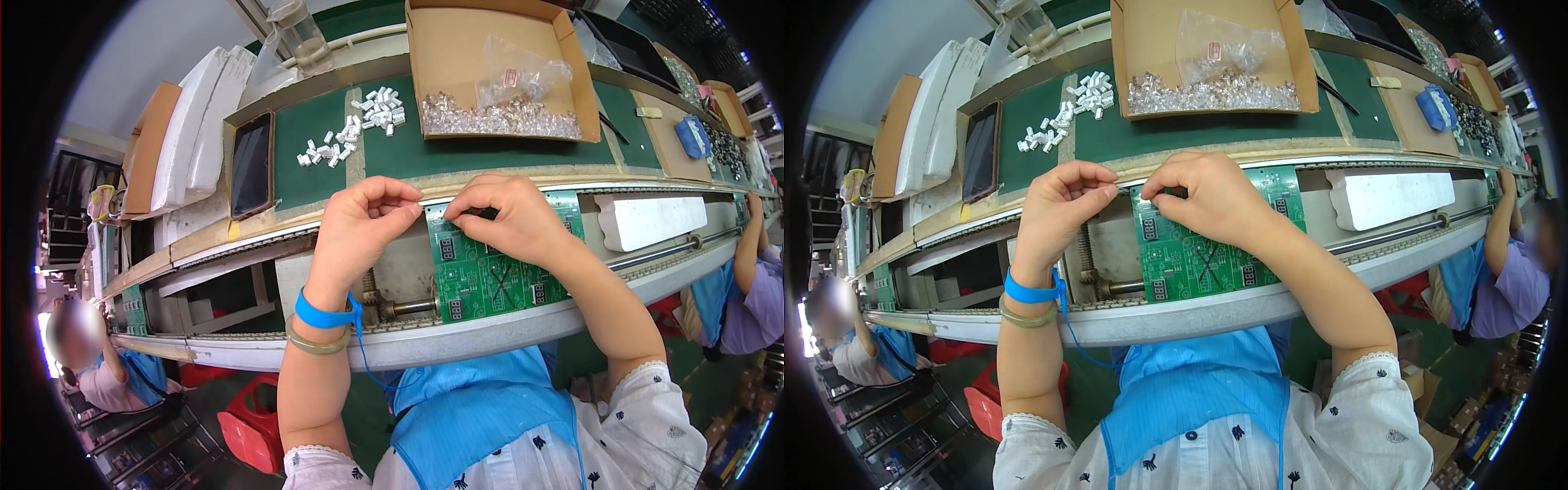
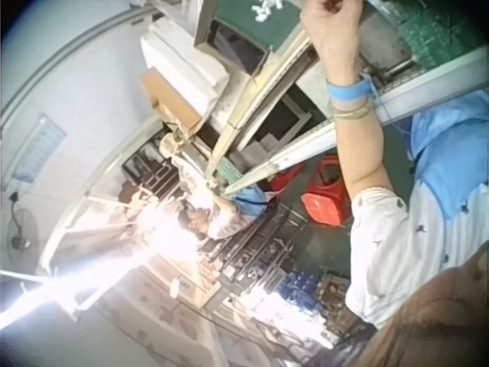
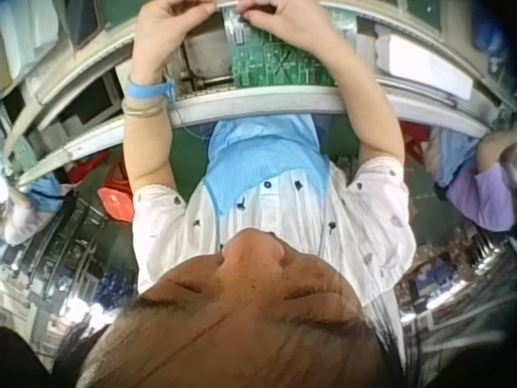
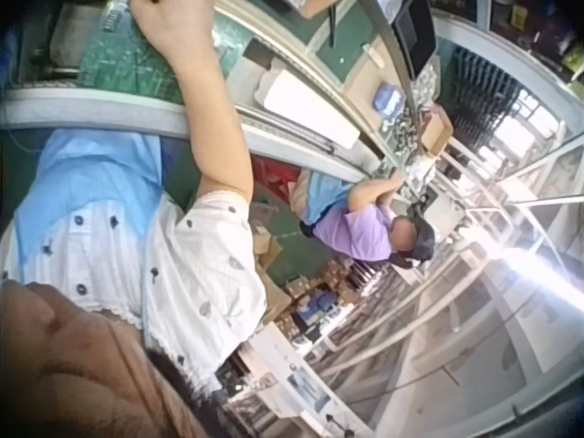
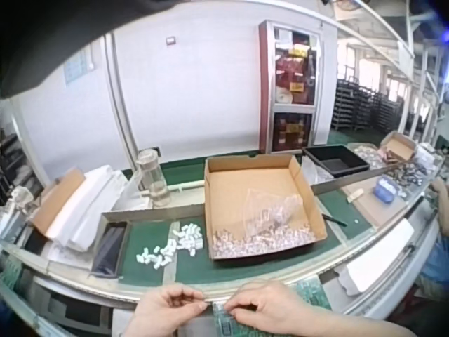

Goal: Manually insert small plastic components into a green printed circuit board (PCB) on an assembly line.

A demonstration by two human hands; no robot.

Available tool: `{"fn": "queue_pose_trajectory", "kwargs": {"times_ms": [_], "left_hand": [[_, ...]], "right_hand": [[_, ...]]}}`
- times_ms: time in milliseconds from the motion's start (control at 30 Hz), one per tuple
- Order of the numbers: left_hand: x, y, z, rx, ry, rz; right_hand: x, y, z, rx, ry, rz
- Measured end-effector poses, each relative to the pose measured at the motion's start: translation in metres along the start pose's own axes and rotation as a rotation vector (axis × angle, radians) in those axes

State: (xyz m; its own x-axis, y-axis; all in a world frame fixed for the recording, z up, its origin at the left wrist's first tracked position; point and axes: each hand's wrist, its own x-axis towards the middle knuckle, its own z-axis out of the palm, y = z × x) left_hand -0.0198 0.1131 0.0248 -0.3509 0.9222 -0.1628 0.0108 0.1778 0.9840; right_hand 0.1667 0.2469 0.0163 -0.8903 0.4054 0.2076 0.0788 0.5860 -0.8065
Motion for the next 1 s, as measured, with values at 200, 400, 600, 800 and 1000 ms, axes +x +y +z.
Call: {"fn": "queue_pose_trajectory", "kwargs": {"times_ms": [200, 400, 600, 800, 1000], "left_hand": [[-0.003, 0.003, 0.000, 0.067, -0.014, -0.051], [-0.003, 0.001, 0.000, 0.105, -0.013, -0.023], [-0.004, 0.001, 0.001, 0.096, 0.009, -0.001], [-0.003, -0.001, 0.003, 0.095, 0.010, 0.009], [-0.002, -0.003, 0.004, 0.101, 0.000, 0.005]], "right_hand": [[0.001, -0.002, 0.003, -0.186, -0.026, -0.055], [0.001, -0.001, 0.006, -0.223, -0.027, -0.063], [0.001, 0.000, 0.006, -0.249, -0.032, -0.088], [0.000, -0.009, 0.009, -0.371, -0.016, -0.101], [0.000, -0.012, 0.010, -0.394, -0.020, -0.130]]}}
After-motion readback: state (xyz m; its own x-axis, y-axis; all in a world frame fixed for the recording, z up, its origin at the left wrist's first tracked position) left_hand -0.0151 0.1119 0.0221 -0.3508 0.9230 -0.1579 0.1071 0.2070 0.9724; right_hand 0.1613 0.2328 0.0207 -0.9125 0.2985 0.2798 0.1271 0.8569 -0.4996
